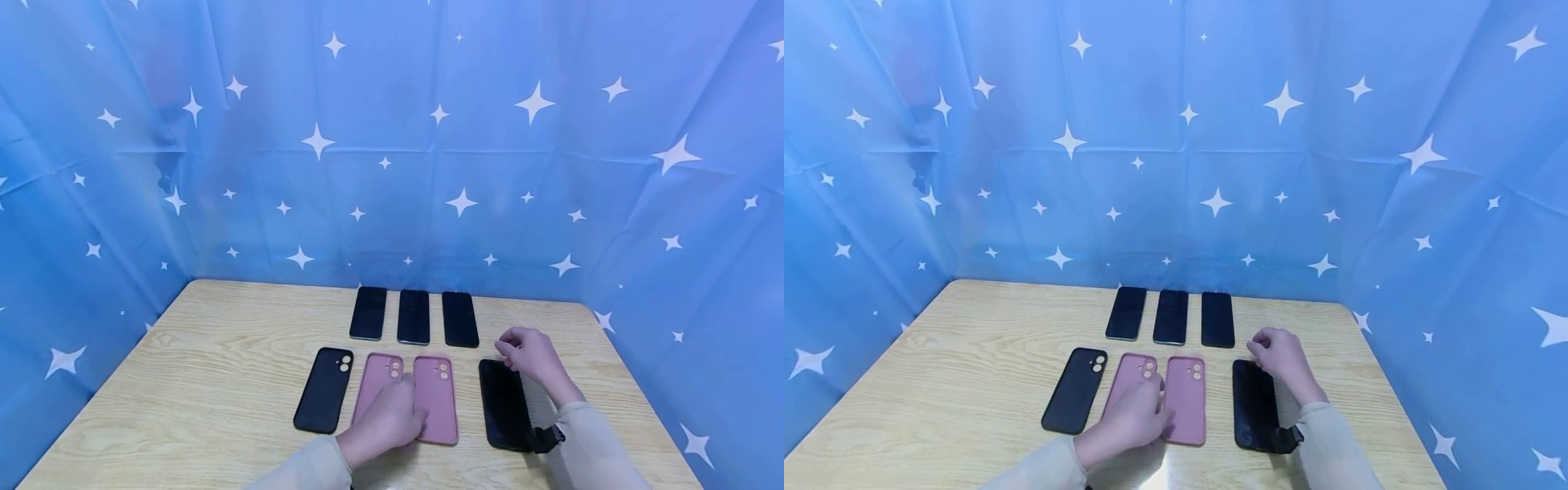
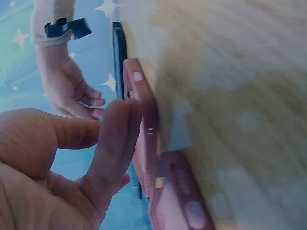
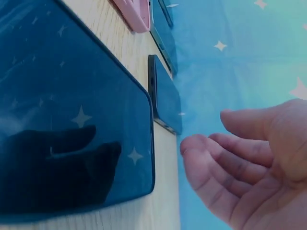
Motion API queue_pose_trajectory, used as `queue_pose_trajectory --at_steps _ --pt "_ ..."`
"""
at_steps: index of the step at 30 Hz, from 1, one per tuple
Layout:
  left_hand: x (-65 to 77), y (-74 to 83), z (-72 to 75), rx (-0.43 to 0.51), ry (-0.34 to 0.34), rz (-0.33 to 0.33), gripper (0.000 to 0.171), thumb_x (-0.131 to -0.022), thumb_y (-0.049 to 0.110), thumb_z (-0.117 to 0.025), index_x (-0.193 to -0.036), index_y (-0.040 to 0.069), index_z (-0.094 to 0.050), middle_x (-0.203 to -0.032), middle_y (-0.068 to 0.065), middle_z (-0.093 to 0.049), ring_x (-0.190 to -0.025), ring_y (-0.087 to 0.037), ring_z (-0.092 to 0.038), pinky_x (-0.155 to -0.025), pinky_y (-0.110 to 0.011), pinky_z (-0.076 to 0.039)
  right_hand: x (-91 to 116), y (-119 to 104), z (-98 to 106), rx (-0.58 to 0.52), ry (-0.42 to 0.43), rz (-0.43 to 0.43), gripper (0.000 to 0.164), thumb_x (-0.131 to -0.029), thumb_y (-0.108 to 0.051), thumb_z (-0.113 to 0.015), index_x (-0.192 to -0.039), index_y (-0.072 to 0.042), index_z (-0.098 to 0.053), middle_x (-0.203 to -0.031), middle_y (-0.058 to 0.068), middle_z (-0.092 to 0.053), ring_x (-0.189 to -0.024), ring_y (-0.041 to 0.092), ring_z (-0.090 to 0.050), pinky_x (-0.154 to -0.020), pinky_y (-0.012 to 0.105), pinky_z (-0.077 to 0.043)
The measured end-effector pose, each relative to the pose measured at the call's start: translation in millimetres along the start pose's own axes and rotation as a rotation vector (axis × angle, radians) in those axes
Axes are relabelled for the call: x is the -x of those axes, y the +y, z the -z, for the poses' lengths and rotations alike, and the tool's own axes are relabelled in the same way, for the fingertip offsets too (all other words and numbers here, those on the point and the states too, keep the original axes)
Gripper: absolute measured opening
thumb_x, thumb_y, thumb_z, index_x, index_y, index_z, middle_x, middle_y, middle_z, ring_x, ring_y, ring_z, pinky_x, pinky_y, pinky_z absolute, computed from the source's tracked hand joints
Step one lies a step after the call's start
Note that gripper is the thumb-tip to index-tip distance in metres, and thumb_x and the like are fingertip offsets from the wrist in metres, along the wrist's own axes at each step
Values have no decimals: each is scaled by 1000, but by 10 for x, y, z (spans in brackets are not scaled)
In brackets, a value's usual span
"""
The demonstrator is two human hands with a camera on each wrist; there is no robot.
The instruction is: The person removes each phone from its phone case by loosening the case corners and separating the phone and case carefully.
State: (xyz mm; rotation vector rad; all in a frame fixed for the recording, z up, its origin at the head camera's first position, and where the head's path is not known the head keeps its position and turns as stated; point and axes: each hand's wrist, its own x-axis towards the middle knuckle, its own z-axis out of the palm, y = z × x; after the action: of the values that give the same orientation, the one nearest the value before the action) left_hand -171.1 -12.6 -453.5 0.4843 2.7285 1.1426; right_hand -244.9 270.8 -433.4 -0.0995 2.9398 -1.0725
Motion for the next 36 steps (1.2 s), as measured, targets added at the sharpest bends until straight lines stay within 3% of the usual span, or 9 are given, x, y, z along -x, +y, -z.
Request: queue_pose_trajectory --at_steps 6,10,16,23,28,36 --pt "5 100 12 86 11 -20 58 -96 11 -68 -143 -14 -46 -55 8 -42 -42 -6 -42 -35 -21 -35 84 92 54 100 14 48 20 -100 -16 -66 -107 1 -72 -89 8 -72 -74 19 -65 -62 34 -55" --pt "11 166 -24 143 5 -36 58 -96 9 -67 -144 -13 -44 -54 8 -43 -41 -6 -41 -34 -21 -34 114 145 50 152 32 56 21 -99 -18 -68 -107 1 -72 -96 13 -73 -84 26 -68 -66 40 -59" --pt "-15 246 -108 184 -23 -88 54 -95 8 -68 -141 -12 -47 -66 7 -54 -50 -4 -49 -42 -21 -44 182 200 28 166 54 42 27 -98 -19 -70 -109 6 -69 -98 16 -72 -87 31 -68 -70 46 -60" --pt "-86 258 -240 236 -30 -161 29 -94 10 -73 -114 0 -55 -86 1 -56 -67 0 -51 -61 -17 -50 249 272 6 188 35 13 33 -98 -21 -70 -113 8 -68 -97 17 -71 -88 32 -68 -73 49 -60" --pt "-85 288 -296 277 -63 -125 37 -94 14 -73 -122 0 -55 -92 -1 -57 -74 -2 -53 -67 -21 -51 262 307 -22 194 -4 -50 41 -97 -26 -71 -115 11 -65 -97 17 -71 -89 33 -67 -75 50 -59" --pt "-66 337 -342 268 -81 -102 38 -94 18 -74 -123 2 -55 -96 -3 -63 -77 -3 -59 -69 -23 -54 292 273 -95 216 -60 -133 52 -94 -36 -75 -110 11 -61 -99 23 -69 -89 34 -67 -74 49 -58"
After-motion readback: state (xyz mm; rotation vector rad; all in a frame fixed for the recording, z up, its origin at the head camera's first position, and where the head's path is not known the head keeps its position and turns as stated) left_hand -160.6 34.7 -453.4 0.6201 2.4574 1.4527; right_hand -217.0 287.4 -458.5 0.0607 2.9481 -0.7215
